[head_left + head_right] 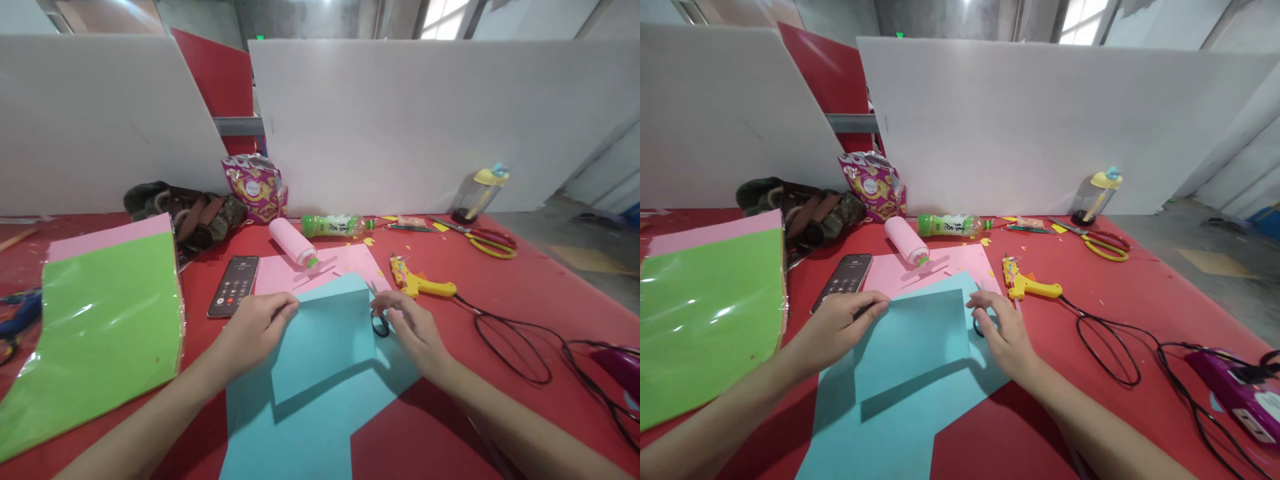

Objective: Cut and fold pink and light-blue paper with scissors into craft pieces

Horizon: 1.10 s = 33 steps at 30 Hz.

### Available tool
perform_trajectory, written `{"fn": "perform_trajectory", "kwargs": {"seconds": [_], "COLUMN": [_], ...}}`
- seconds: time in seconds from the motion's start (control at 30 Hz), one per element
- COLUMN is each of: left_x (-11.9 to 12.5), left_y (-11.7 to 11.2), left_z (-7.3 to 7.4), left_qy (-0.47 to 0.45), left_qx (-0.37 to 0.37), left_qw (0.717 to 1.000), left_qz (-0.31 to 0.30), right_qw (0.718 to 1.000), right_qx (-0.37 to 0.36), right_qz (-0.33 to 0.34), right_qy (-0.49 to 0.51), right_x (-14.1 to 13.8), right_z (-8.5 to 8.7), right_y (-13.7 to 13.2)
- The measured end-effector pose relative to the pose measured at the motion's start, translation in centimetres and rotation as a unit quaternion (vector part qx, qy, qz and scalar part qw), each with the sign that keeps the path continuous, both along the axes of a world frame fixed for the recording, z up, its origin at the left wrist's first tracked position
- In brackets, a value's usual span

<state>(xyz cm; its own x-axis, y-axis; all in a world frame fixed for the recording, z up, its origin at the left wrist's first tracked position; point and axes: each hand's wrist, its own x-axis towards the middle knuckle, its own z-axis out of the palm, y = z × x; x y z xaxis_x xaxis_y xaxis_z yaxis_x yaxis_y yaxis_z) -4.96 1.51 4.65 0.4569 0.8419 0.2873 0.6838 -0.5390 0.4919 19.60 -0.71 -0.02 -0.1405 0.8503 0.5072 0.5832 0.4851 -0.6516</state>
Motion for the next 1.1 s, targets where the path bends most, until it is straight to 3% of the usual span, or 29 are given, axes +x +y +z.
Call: {"fn": "perform_trajectory", "kwargs": {"seconds": [0.27,0.67,1.1], "left_x": [1.3,0.8,0.3], "left_y": [-0.8,0.0,0.7], "left_z": [-1.3,-1.1,-1.1], "left_qy": [0.015,-0.018,0.020], "left_qx": [-0.049,-0.071,-0.094], "left_qw": [0.995,0.997,0.995], "left_qz": [-0.080,0.014,0.039], "right_qw": [0.996,0.997,0.995], "right_qx": [0.043,0.014,-0.040], "right_qz": [0.033,-0.007,-0.021], "right_qy": [-0.065,-0.077,-0.086], "right_x": [-0.7,-0.2,-0.1], "right_z": [0.1,-0.3,-0.6], "right_y": [-0.4,0.2,0.3]}}
